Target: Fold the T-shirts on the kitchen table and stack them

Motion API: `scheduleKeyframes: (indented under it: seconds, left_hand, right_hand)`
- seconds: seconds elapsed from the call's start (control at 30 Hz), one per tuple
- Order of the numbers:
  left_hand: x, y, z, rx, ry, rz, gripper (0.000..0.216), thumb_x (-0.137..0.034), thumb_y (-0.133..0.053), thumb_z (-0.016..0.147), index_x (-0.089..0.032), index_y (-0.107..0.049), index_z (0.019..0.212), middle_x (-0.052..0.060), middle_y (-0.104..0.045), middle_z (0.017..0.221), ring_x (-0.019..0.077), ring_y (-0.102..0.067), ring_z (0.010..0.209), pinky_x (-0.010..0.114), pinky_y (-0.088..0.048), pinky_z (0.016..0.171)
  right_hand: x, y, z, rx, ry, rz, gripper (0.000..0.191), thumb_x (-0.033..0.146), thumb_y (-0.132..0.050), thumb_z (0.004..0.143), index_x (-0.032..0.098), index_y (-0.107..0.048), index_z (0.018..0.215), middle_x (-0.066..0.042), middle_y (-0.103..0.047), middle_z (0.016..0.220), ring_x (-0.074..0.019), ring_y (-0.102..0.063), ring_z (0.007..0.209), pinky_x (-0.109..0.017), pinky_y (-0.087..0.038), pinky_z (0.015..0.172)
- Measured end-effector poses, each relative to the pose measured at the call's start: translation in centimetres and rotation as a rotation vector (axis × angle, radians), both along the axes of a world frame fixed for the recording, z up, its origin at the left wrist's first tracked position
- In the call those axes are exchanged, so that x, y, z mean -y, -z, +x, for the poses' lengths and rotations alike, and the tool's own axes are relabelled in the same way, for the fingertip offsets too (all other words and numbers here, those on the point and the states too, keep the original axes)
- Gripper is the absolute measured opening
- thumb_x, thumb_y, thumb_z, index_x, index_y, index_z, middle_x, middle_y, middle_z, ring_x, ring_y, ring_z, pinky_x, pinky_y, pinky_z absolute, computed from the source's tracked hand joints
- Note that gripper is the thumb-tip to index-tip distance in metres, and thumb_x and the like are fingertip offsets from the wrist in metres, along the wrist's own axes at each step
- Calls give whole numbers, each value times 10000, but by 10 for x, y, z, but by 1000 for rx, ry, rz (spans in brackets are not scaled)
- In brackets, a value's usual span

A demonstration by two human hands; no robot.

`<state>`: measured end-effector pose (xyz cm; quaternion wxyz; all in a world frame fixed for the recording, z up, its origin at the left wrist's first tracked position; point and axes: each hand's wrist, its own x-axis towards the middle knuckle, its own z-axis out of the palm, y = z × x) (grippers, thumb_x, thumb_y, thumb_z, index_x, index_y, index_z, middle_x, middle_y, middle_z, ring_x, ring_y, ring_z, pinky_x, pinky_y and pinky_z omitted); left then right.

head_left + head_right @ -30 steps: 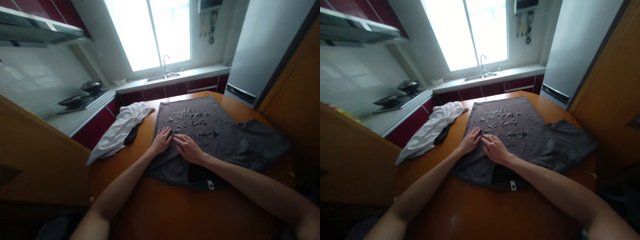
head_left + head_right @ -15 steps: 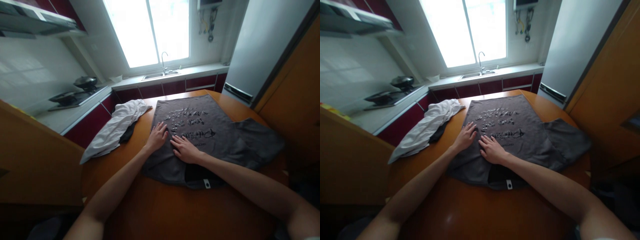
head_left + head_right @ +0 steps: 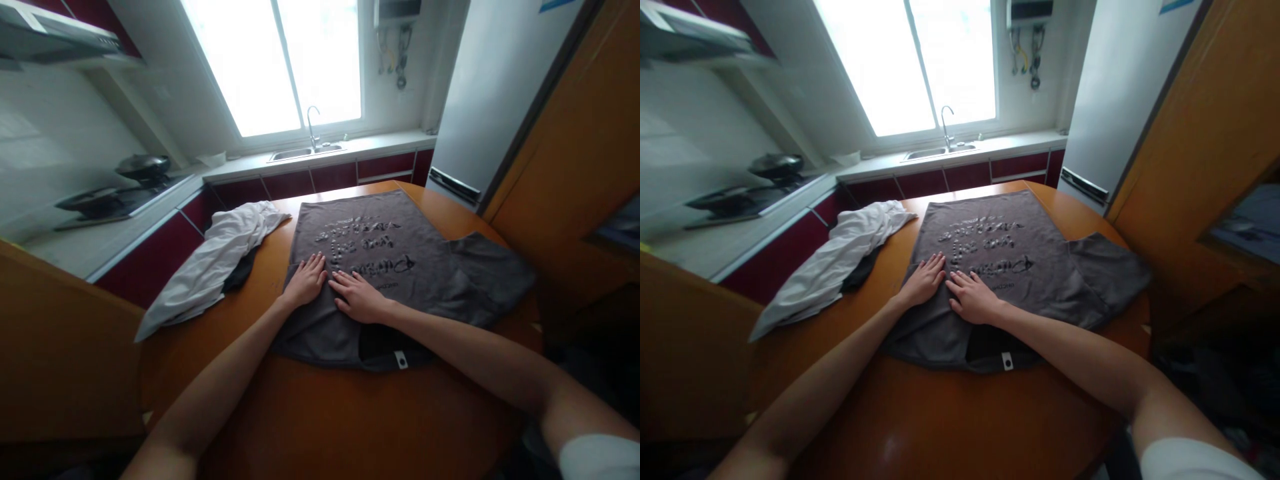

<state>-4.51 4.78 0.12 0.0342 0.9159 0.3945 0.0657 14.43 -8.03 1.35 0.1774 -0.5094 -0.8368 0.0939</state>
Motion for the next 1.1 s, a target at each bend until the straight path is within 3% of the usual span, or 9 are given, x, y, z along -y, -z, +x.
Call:
scheduleKeyframes:
  seconds: [0.23,0.43,0.57,0.73,0.83,0.9,0.97,1.1]
  left_hand:
    - [1,-5,2,-20,-6,13,597,-360,-254,1042,-105,-338,1575,118,-238,1663,273,-195,1549,528,-217,1234]
    - [-10,2,0,-14,9,47,604,-374,-246,1036,-113,-356,1570,122,-255,1658,289,-215,1542,546,-255,1213]
    - [-17,4,0,-40,2,41,623,-379,-227,1033,-91,-345,1572,128,-242,1659,291,-206,1543,549,-253,1213]
    - [-22,6,0,-33,11,75,617,-389,-225,1034,-115,-370,1568,122,-273,1648,294,-233,1534,544,-277,1206]
    - [-24,8,0,-33,14,87,624,-380,-222,1029,-92,-389,1556,135,-293,1639,306,-252,1527,554,-298,1195]
    - [-26,9,0,-39,23,85,641,-387,-202,1026,-75,-384,1555,136,-283,1643,319,-251,1526,571,-300,1189]
    - [-28,12,-1,-33,31,91,651,-394,-192,1023,-73,-381,1557,131,-280,1645,324,-252,1526,577,-296,1189]
    - [-32,17,-2,3,38,111,649,-405,-216,1015,-96,-392,1558,129,-296,1641,328,-264,1521,573,-308,1180]
  right_hand:
    - [-2,0,1,-2,5,17,563,355,-482,999,140,-443,1517,-173,-384,1602,-283,-280,1519,-529,-222,1226]
    - [-5,2,0,-34,7,23,544,359,-517,992,151,-465,1492,-175,-387,1600,-290,-296,1512,-549,-231,1220]
    - [-14,-12,8,-172,22,28,520,384,-553,994,164,-502,1463,-177,-428,1574,-286,-369,1479,-527,-316,1186]
    - [-21,-60,62,-414,149,156,348,286,-607,963,168,-653,1287,-121,-666,1342,-220,-587,1289,-380,-435,1108]
    - [0,-71,117,-445,356,213,349,268,-558,968,172,-660,1287,-98,-686,1309,-207,-618,1238,-369,-450,1098]
    - [24,-60,152,-359,518,279,402,201,-476,970,142,-637,1334,-122,-641,1376,-207,-558,1317,-375,-385,1161]
    - [53,-40,181,-186,618,247,484,146,-385,967,124,-587,1407,-143,-546,1489,-209,-441,1428,-401,-306,1212]
    - [102,-5,216,123,692,1,579,368,-372,1027,143,-393,1560,-130,-307,1642,-269,-225,1539,-549,-176,1237]
